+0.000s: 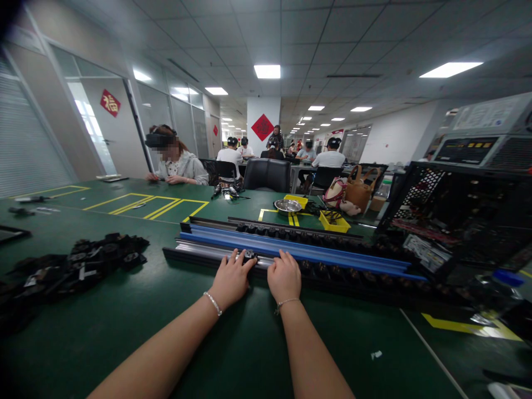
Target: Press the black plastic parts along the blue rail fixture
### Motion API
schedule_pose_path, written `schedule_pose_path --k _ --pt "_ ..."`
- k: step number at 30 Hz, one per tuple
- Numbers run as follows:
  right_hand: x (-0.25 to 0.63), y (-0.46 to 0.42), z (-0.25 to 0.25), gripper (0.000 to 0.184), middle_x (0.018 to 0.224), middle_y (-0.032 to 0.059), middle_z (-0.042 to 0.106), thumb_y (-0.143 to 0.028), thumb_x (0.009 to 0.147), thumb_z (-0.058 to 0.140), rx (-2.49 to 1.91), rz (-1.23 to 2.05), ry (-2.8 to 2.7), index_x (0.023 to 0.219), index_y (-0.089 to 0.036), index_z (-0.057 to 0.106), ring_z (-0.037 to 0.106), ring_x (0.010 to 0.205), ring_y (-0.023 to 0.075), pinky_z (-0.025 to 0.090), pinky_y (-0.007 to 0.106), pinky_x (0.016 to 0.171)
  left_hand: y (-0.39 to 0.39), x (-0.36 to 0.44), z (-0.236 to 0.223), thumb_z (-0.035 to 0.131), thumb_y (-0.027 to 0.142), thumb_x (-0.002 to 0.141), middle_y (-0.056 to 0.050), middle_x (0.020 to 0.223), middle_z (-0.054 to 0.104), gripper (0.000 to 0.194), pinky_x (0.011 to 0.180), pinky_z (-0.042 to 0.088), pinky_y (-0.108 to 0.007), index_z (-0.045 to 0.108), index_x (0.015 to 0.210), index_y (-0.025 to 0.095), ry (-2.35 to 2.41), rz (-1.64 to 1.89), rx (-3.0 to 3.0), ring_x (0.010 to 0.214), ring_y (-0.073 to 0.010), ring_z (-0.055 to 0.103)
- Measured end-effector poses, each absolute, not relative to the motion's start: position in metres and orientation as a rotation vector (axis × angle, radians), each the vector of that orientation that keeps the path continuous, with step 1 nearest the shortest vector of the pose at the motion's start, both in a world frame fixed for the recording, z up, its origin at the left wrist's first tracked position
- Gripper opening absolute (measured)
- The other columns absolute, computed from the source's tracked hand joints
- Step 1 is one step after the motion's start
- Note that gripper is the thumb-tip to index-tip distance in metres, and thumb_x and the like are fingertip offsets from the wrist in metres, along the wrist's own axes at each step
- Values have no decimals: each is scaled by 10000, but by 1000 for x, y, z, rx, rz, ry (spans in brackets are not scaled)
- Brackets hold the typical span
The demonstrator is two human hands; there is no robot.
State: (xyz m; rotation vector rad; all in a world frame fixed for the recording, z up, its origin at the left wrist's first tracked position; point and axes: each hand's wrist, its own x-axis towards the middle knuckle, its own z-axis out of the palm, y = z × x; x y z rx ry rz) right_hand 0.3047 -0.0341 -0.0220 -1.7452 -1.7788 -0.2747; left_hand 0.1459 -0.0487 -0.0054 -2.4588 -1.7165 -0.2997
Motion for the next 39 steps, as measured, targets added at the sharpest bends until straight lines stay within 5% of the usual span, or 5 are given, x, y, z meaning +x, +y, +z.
schedule_pose_path --k 39 --pt "305 -34 -23 343 1194 101 615 -184 801 398 -1743 -282 -1763 932 -149 713 491 1172 224 343 354 1013 -48 140 2 509 254 797 -103 1471 316 588 1034 243 -538 368 1363 324 -1746 -194 -2474 1352 -324 237"
